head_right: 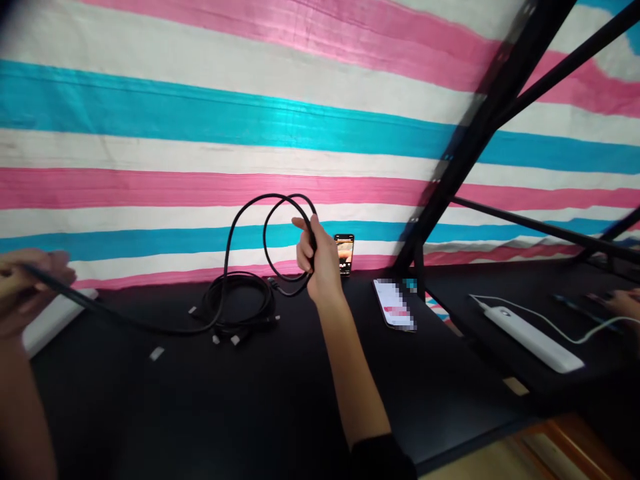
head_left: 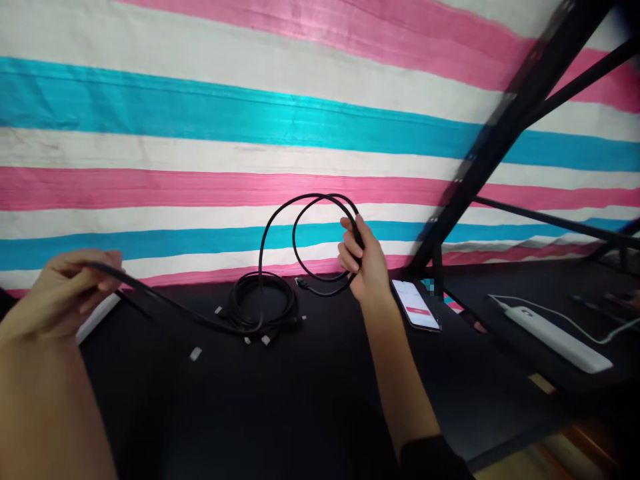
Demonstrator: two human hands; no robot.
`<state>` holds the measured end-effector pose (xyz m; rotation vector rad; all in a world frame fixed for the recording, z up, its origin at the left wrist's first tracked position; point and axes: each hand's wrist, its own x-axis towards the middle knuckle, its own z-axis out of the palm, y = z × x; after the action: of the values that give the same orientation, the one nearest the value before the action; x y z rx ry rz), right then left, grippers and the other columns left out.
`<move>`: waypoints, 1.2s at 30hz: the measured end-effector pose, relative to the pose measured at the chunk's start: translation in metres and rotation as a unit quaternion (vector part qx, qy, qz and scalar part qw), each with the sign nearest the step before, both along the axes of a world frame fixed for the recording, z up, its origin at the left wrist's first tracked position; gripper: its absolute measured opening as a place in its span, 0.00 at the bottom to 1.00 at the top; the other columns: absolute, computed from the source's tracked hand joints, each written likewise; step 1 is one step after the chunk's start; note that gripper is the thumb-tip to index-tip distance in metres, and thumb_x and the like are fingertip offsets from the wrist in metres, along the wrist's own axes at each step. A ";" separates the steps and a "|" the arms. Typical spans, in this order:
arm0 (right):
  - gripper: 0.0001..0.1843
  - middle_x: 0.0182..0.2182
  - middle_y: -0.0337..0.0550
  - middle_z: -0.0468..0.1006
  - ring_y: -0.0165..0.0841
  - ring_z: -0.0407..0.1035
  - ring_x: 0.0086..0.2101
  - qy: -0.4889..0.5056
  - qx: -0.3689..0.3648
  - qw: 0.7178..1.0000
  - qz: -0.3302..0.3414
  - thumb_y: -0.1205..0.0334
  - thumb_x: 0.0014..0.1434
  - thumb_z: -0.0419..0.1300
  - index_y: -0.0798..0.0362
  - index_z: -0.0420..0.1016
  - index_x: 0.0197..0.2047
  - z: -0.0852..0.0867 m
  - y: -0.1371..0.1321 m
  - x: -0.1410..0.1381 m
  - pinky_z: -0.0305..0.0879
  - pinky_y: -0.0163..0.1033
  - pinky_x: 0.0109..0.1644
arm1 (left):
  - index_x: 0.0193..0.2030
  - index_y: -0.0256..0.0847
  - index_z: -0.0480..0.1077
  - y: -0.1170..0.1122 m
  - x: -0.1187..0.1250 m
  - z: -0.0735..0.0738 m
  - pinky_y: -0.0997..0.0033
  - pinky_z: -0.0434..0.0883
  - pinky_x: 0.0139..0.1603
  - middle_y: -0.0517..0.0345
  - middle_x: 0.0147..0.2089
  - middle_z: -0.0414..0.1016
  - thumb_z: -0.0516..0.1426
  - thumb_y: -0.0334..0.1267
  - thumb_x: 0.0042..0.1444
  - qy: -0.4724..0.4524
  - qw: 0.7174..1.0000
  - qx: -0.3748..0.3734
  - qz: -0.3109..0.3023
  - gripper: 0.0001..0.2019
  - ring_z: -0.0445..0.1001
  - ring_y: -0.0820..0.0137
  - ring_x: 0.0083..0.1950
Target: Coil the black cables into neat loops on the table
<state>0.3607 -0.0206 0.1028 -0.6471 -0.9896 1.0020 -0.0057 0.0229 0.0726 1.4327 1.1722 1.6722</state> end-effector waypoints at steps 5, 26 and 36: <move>0.28 0.10 0.31 0.62 0.22 0.56 0.10 -0.166 -0.017 0.984 0.057 0.41 0.60 0.47 0.57 0.76 0.38 -0.002 -0.005 -0.006 0.48 0.30 0.13 | 0.22 0.38 0.69 -0.009 0.032 0.022 0.83 0.48 0.14 0.69 0.14 0.59 0.66 0.42 0.38 -0.082 0.996 0.003 0.033 0.12 0.53 0.84 0.16; 0.25 0.14 0.37 0.71 0.20 0.54 0.10 -0.279 0.003 0.939 0.203 0.47 0.63 0.46 0.57 0.76 0.41 -0.012 -0.047 -0.060 0.48 0.27 0.13 | 0.24 0.44 0.76 -0.059 0.106 0.053 0.75 0.65 0.24 0.56 0.30 0.75 0.61 0.45 0.45 0.228 0.956 0.060 -0.173 0.08 0.68 0.71 0.26; 0.24 0.37 0.45 0.76 0.31 0.74 0.29 -0.249 0.022 0.964 -0.088 0.41 0.58 0.50 0.52 0.75 0.36 0.003 -0.019 -0.015 0.71 0.35 0.32 | 0.28 0.43 0.76 -0.040 0.061 0.044 0.76 0.52 0.16 0.63 0.17 0.65 0.61 0.45 0.44 0.097 0.994 0.039 -0.009 0.08 0.55 0.78 0.16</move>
<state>0.3453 -0.0396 0.1059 -0.9591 -1.3614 0.6661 0.0557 -0.0171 0.1168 1.6811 1.2040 1.6098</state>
